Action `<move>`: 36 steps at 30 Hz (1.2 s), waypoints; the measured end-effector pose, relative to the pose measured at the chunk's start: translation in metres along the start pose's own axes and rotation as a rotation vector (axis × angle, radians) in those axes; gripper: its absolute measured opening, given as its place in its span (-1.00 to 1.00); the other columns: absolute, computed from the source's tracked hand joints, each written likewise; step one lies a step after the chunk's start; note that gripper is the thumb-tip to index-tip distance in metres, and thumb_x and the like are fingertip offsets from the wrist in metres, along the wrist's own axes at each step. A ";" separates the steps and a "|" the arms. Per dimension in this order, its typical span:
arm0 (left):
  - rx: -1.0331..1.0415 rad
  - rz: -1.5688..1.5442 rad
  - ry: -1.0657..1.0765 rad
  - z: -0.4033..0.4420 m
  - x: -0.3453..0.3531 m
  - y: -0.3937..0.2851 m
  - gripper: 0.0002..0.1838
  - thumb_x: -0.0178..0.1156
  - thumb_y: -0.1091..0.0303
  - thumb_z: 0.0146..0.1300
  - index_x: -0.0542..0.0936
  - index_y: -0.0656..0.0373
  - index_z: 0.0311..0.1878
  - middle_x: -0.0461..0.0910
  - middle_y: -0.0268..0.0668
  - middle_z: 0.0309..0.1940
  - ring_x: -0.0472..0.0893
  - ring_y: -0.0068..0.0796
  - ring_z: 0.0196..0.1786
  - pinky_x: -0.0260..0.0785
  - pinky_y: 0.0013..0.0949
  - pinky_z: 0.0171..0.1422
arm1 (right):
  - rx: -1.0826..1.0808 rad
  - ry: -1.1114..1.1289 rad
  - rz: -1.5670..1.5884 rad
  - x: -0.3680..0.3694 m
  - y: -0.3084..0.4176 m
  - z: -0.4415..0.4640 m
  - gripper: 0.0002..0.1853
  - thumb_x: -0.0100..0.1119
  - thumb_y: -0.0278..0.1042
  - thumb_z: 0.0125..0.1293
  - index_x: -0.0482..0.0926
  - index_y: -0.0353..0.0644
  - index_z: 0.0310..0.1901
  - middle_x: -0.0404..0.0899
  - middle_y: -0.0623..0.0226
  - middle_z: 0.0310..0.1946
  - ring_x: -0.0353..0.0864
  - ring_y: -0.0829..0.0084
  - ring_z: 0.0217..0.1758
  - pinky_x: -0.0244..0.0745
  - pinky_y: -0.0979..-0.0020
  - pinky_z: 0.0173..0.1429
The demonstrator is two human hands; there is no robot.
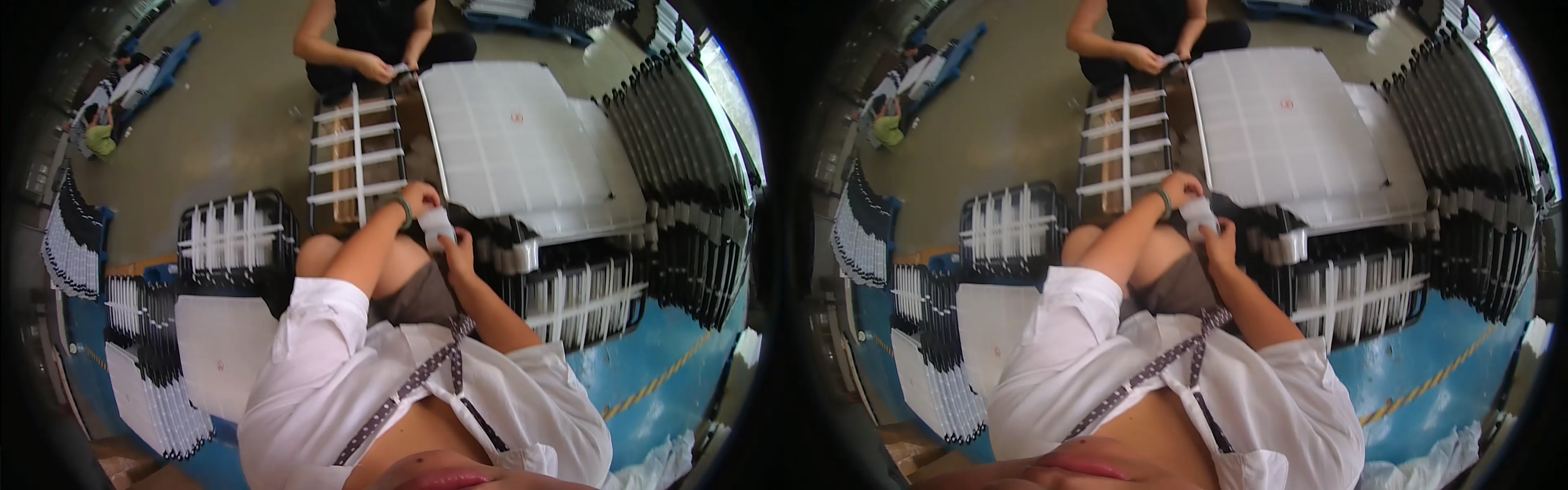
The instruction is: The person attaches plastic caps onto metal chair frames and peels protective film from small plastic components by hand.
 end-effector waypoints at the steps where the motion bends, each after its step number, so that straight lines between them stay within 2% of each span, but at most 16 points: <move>1: -0.002 -0.001 0.034 -0.001 -0.002 -0.004 -0.89 0.22 0.59 -0.03 0.61 0.18 -0.41 0.62 -0.37 -0.46 0.56 -0.64 -0.35 0.44 -0.52 -0.21 | -0.007 -0.003 0.001 0.001 0.007 -0.005 -0.47 0.26 -0.39 0.04 0.29 -0.23 0.05 0.44 0.17 -0.14 0.45 0.38 -0.11 0.41 0.40 -0.06; 4: -0.082 -0.022 0.111 -0.003 -0.006 -0.010 -0.89 0.23 0.57 -0.01 0.60 0.19 -0.37 0.61 -0.38 -0.46 0.54 -0.63 -0.37 0.43 -0.52 -0.24 | -0.030 -0.026 -0.063 0.002 0.015 -0.009 -0.48 0.23 -0.44 0.04 0.28 -0.22 0.06 0.43 0.17 -0.12 0.46 0.38 -0.10 0.43 0.38 -0.08; 6: -0.129 -0.091 0.130 -0.004 -0.006 -0.009 -0.88 0.23 0.57 -0.01 0.59 0.20 -0.35 0.59 -0.38 -0.45 0.53 -0.63 -0.38 0.42 -0.52 -0.24 | 0.026 0.025 0.138 0.004 0.012 -0.008 -0.45 0.20 -0.49 0.04 0.26 -0.20 0.10 0.44 0.18 -0.11 0.47 0.38 -0.10 0.46 0.36 -0.09; 8: -0.120 -0.083 0.115 -0.006 -0.009 -0.010 -0.82 0.18 0.62 -0.01 0.54 0.21 -0.28 0.58 -0.35 -0.45 0.54 -0.61 -0.38 0.42 -0.51 -0.24 | 0.053 0.050 0.202 0.004 0.010 -0.008 -0.36 0.12 -0.65 0.03 0.23 -0.17 0.22 0.43 0.17 -0.04 0.50 0.35 -0.09 0.47 0.36 -0.07; 10: -0.299 -0.395 0.122 -0.008 -0.011 -0.009 -0.81 0.09 0.57 0.06 0.49 0.19 -0.21 0.60 -0.29 -0.42 0.57 -0.55 -0.36 0.43 -0.50 -0.25 | 0.019 0.087 0.231 0.005 0.006 -0.005 -0.30 0.09 -0.72 0.02 0.21 -0.16 0.26 0.43 0.16 -0.01 0.50 0.34 -0.09 0.47 0.37 -0.05; 11: -0.363 -0.413 0.096 -0.010 -0.013 -0.009 -0.82 0.05 0.54 0.10 0.46 0.19 -0.19 0.61 -0.25 -0.40 0.59 -0.51 -0.34 0.43 -0.49 -0.26 | 0.021 0.057 0.222 0.004 0.004 -0.003 -0.27 0.03 -0.81 0.00 0.20 -0.15 0.28 0.42 0.16 0.02 0.49 0.32 -0.05 0.46 0.38 -0.03; 12: -0.427 -0.431 0.067 -0.016 -0.016 -0.018 -0.82 0.00 0.50 0.13 0.44 0.19 -0.17 0.62 -0.22 -0.39 0.60 -0.48 -0.33 0.43 -0.48 -0.26 | 0.005 0.055 0.259 0.006 0.005 0.000 -0.27 0.02 -0.81 0.00 0.20 -0.15 0.28 0.41 0.16 0.03 0.49 0.32 -0.04 0.46 0.38 -0.02; 14: -0.318 -0.378 0.047 -0.018 -0.013 -0.017 -0.85 0.00 0.39 0.18 0.49 0.19 -0.22 0.62 -0.24 -0.37 0.61 -0.48 -0.31 0.44 -0.46 -0.24 | -0.013 0.055 0.329 0.005 0.001 0.004 -0.27 0.01 -0.81 0.00 0.21 -0.15 0.28 0.41 0.17 0.03 0.48 0.32 -0.03 0.46 0.39 -0.01; 16: -0.150 -0.175 -0.089 -0.022 -0.011 -0.030 -0.82 0.02 0.34 0.19 0.54 0.23 -0.29 0.63 -0.29 -0.38 0.60 -0.51 -0.32 0.43 -0.41 -0.24 | 0.063 0.035 0.303 0.006 0.004 0.001 -0.30 -0.01 -0.80 0.01 0.19 -0.15 0.25 0.41 0.17 0.00 0.46 0.30 -0.02 0.47 0.30 -0.02; 17: -0.080 0.011 -0.167 -0.024 -0.009 -0.034 -0.78 0.05 0.29 0.19 0.58 0.23 -0.33 0.64 -0.25 -0.39 0.61 -0.42 -0.34 0.42 -0.35 -0.22 | 0.121 -0.004 0.279 0.005 0.012 -0.006 -0.32 -0.01 -0.79 0.02 0.18 -0.15 0.24 0.41 0.17 -0.01 0.47 0.29 -0.03 0.48 0.28 -0.03; 19: -0.129 0.172 -0.135 -0.029 -0.009 -0.048 -0.78 0.06 0.27 0.18 0.59 0.20 -0.29 0.63 -0.17 -0.41 0.61 -0.30 -0.34 0.42 -0.31 -0.21 | 0.181 -0.115 0.248 0.003 0.005 -0.001 -0.39 -0.02 -0.76 0.05 0.17 -0.17 0.19 0.42 0.19 -0.09 0.48 0.29 -0.09 0.49 0.21 -0.08; 20: -0.151 0.251 -0.117 -0.030 -0.010 -0.054 -0.78 0.06 0.26 0.18 0.60 0.18 -0.28 0.62 -0.14 -0.42 0.61 -0.25 -0.34 0.42 -0.29 -0.21 | 0.207 -0.069 0.242 0.003 -0.004 0.007 -0.41 -0.02 -0.74 0.06 0.19 -0.18 0.17 0.43 0.19 -0.10 0.48 0.28 -0.11 0.49 0.21 -0.07; 21: -0.137 0.222 -0.171 -0.031 -0.009 -0.053 -0.79 0.05 0.26 0.15 0.60 0.15 -0.30 0.59 -0.09 -0.43 0.59 -0.12 -0.34 0.43 -0.26 -0.20 | 0.234 -0.026 0.234 0.002 -0.007 0.012 -0.44 -0.01 -0.73 0.06 0.21 -0.19 0.15 0.43 0.20 -0.11 0.49 0.28 -0.12 0.48 0.20 -0.06; 25: -0.119 0.267 -0.249 -0.028 -0.002 -0.051 -0.80 0.05 0.29 0.13 0.60 0.15 -0.30 0.60 -0.09 -0.40 0.59 -0.09 -0.30 0.43 -0.20 -0.18 | 0.346 0.078 0.225 -0.003 -0.017 0.024 -0.54 -0.02 -0.67 0.10 0.27 -0.23 0.08 0.44 0.22 -0.14 0.50 0.24 -0.13 0.48 0.17 -0.03; 28: -0.121 0.366 -0.268 -0.032 0.000 -0.060 -0.80 0.04 0.30 0.12 0.61 0.13 -0.30 0.61 -0.10 -0.37 0.58 -0.07 -0.26 0.42 -0.18 -0.15 | 0.365 0.175 0.342 0.001 -0.016 0.022 -0.58 -0.02 -0.64 0.15 0.29 -0.20 0.07 0.44 0.24 -0.14 0.51 0.22 -0.10 0.47 0.12 0.01; 36: -0.250 0.362 -0.275 -0.044 0.000 -0.074 -0.82 0.03 0.35 0.15 0.61 0.01 -0.26 0.62 -0.15 -0.30 0.58 -0.11 -0.20 0.41 -0.18 -0.11 | 0.343 0.184 0.397 0.011 -0.019 0.033 -0.54 -0.02 -0.62 0.25 0.20 -0.12 0.17 0.41 0.20 -0.08 0.52 0.18 -0.10 0.49 0.08 -0.02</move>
Point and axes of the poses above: each hand's wrist, its own z-axis towards the middle knuckle, its own x-axis out of the palm, y = z × x, the point moved 4 cm from there along z, towards the middle knuckle
